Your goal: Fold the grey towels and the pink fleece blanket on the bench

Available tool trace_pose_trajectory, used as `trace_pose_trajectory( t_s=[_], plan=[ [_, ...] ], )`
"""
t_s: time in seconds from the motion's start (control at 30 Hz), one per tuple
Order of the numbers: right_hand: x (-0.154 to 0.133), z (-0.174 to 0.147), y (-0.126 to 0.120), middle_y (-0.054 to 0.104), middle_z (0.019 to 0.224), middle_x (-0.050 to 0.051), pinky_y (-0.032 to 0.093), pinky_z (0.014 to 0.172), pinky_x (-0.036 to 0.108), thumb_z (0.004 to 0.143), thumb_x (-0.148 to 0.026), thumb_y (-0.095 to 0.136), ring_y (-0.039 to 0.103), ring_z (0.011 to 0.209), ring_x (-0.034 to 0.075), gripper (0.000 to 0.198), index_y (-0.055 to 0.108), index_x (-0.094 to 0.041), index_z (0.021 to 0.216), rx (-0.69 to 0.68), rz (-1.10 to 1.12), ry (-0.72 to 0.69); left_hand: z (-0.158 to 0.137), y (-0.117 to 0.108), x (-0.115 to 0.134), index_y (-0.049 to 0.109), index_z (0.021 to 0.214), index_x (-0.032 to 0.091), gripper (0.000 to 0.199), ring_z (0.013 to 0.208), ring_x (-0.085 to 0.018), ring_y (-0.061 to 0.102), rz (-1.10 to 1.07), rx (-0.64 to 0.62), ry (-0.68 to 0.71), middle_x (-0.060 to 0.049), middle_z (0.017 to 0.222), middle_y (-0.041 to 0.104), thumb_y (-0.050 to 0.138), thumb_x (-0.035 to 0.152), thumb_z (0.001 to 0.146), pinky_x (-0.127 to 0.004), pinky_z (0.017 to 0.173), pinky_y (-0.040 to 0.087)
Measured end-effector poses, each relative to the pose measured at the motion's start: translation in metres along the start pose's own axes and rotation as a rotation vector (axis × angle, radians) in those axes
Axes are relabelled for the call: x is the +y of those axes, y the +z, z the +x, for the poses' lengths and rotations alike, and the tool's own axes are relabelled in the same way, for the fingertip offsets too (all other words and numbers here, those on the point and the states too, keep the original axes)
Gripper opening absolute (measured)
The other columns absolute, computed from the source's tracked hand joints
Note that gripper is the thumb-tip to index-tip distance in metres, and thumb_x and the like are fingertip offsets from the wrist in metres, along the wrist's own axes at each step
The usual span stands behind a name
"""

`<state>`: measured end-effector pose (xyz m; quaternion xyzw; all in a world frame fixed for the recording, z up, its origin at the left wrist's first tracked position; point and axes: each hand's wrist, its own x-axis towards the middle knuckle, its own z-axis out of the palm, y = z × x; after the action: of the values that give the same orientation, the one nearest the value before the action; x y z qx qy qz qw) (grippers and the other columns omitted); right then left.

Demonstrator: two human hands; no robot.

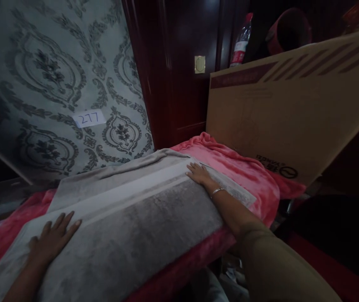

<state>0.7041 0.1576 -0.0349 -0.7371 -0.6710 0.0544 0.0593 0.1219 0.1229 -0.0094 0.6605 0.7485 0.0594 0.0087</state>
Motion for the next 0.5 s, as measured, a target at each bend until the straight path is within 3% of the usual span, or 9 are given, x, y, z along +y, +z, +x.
trace_pose_trajectory(
  t_s=[0.13,0.3,0.5],
  plan=[
    [-0.006,0.001,-0.007,0.017,0.169,0.005,0.015,0.124,0.051,0.104,-0.054,0.024,0.017,0.155,0.023,0.063,0.026,-0.029,0.162,-0.032,-0.007,0.047,-0.006,-0.007,0.011,0.024,0.161,0.023,0.076,0.154,-0.041,0.013,0.044,-0.071,-0.053,-0.010,0.170,0.014,0.023,0.061,0.095,-0.070,0.119,0.016],
    [-0.030,-0.018,-0.016,0.026,0.167,0.011,0.019,0.118,0.064,0.104,-0.053,0.020,0.019,0.154,0.031,0.063,0.035,-0.026,0.158,-0.041,-0.038,0.099,-0.012,-0.011,0.018,0.025,0.161,0.023,0.076,0.154,-0.042,0.014,0.055,-0.063,-0.040,-0.010,0.170,0.015,0.022,0.061,0.095,-0.072,0.117,0.017],
    [-0.050,-0.083,0.011,0.017,0.170,0.003,0.018,0.121,0.062,0.101,-0.064,0.021,0.013,0.156,0.030,0.068,0.024,-0.035,0.162,0.016,-0.053,-0.218,-0.017,-0.011,0.023,0.025,0.161,0.023,0.076,0.154,-0.042,0.014,0.073,-0.077,-0.051,-0.009,0.170,0.014,0.022,0.061,0.095,-0.071,0.117,0.018]
  ],
)
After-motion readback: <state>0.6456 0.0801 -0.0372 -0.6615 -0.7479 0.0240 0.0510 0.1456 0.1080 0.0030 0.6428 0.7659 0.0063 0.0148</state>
